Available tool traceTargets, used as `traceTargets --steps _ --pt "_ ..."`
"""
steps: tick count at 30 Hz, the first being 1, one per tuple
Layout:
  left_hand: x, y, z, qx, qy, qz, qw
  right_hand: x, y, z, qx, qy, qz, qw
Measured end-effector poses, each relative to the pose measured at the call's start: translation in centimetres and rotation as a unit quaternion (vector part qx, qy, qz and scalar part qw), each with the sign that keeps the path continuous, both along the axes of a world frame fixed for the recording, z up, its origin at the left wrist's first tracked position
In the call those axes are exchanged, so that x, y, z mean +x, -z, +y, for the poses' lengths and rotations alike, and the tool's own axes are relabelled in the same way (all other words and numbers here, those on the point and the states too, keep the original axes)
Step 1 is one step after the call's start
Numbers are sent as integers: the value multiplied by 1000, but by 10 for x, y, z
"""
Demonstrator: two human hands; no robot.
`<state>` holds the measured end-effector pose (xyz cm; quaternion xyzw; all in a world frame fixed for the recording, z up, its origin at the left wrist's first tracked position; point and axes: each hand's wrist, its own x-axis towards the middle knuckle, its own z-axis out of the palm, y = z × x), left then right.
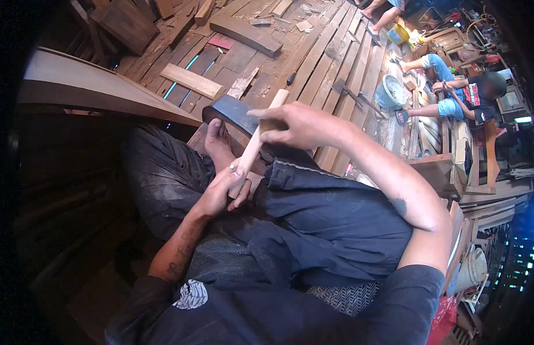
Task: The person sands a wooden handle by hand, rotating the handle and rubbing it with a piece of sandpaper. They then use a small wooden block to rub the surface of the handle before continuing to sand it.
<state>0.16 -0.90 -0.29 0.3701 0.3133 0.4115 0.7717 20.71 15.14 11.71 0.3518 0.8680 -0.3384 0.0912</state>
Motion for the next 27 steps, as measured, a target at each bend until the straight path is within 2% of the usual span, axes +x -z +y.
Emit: traceTargets --steps 4,6,8,11,14,15,18,19,22,24,26,27 --pt "-4 2 4 26 40 -5 999 -6 12 5 -25 -35 -11 999" --pt "-1 4 4 30 24 5 999 -4 13 10 -21 24 38 999" --pt "1 5 4 34 14 14 999 -3 2 8 -2 83 -2 997" --pt "3 6 2 38 17 37 998 -7 -1 0 -15 74 2 997" --pt "1 7 0 40 9 60 997 -7 14 -4 -34 -37 26 998" --pt "2 6 -1 43 1 59 997 -10 12 -5 -29 -37 31 998" --pt "-1 4 -1 41 6 38 998 -6 18 8 14 49 91 995" --pt "-2 3 0 40 13 27 999 -9 8 10 36 107 15 994" --pt "-2 1 -2 24 8 40 999 -7 21 4 58 68 83 993" --pt "1 7 -2 23 0 41 999 -13 6 -8 -17 41 19 999" --pt "0 11 -3 26 5 26 999 -11 22 -9 -33 -35 71 996" --pt "-1 10 -2 32 14 9 999 -10 26 -5 -33 -33 94 994"
